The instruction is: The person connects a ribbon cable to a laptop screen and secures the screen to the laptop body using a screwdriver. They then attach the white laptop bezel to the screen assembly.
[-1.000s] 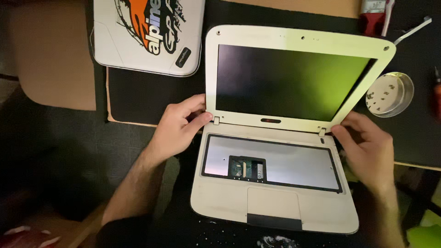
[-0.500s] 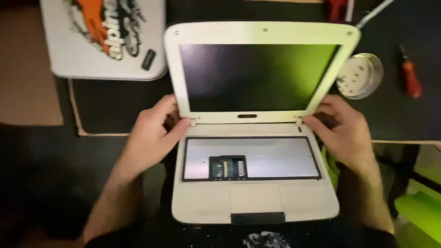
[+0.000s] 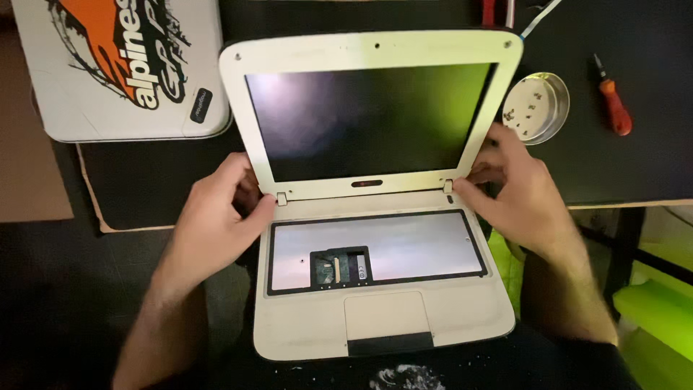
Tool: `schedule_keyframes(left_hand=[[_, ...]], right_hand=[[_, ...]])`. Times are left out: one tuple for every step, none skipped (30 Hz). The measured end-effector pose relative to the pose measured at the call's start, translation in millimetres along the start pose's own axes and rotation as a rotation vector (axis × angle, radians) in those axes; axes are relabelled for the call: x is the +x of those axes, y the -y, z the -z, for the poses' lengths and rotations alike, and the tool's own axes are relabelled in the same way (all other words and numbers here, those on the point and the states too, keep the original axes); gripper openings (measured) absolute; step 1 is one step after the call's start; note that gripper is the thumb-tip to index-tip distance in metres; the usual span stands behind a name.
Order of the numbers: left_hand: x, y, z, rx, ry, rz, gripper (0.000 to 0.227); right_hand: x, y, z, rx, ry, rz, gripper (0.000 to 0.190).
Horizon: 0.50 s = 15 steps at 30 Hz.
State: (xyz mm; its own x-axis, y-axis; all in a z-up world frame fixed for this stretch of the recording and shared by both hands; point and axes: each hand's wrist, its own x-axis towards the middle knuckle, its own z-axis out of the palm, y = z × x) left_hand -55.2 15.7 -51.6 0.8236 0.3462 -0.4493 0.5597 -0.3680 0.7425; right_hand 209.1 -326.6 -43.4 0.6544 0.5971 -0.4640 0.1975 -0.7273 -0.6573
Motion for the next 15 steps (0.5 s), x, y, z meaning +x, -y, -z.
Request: schedule_keyframes(left_hand=[[3.3, 0.1, -4.4, 0.002, -0.005, -0.004, 0.022], [5.9, 0.2, -8.7, -0.021, -0.018, 0.006, 0.042], [9.2, 0.6, -12.9, -0.045, -0.031, 0.016, 0.062], [13.6, -12.8, -12.5, -0.045, -0.032, 0.019, 0.062], [18.0, -25.7, -12.1, 0.023, -0.041, 0.133, 0.085], [21.9, -38.0, -12.4, 0.090, -0.049, 0.248, 0.109], [23.1, -39.0, -12.8, 0.089, -0.049, 0.252, 0.109], [25.6, -40.5, -12.2, 0.144, -0.048, 0.253, 0.119], [28.2, -42.3, -11.7, 0.199, -0.047, 0.255, 0.130], [28.0, -45.3, -10.0, 0.198, -0.047, 0.255, 0.130], [28.0, -48.2, -8.4, 0.213, -0.027, 0.260, 0.129], [26.7, -51.1, -7.4, 0.228, -0.006, 0.267, 0.129], [26.9, -44.3, -10.6, 0.227, -0.004, 0.270, 0.129], [28.1, -37.9, -12.8, 0.247, -0.024, 0.233, 0.130], [29.4, -31.8, -14.8, 0.266, -0.043, 0.197, 0.132]], right_hand=[[3.1, 0.1, -3.4, 0.001, -0.004, 0.005, 0.075], [5.8, 0.4, -6.9, 0.077, -0.003, 0.026, 0.095], [9.1, 0.6, -10.6, 0.153, -0.002, 0.046, 0.116], [10.2, 13.9, -8.4, 0.153, 0.001, 0.046, 0.116], [11.2, 27.1, -6.6, 0.099, 0.013, -0.063, 0.110], [11.6, 39.9, -5.2, 0.044, 0.026, -0.173, 0.105], [12.1, 39.6, -7.5, 0.043, 0.030, -0.173, 0.105], [12.7, 39.7, -9.3, 0.005, 0.010, -0.170, 0.117], [13.4, 39.8, -11.0, -0.033, -0.011, -0.166, 0.128], [13.7, 41.6, -10.0, -0.034, -0.011, -0.166, 0.128], [14.0, 43.2, -9.2, -0.113, -0.002, -0.231, 0.139], [13.3, 44.4, -8.8, -0.190, 0.009, -0.298, 0.150], [14.4, 32.8, -12.0, -0.191, 0.012, -0.299, 0.150], [16.2, 21.9, -14.8, -0.233, -0.018, -0.250, 0.153], [18.1, 11.2, -17.4, -0.275, -0.049, -0.200, 0.155]])
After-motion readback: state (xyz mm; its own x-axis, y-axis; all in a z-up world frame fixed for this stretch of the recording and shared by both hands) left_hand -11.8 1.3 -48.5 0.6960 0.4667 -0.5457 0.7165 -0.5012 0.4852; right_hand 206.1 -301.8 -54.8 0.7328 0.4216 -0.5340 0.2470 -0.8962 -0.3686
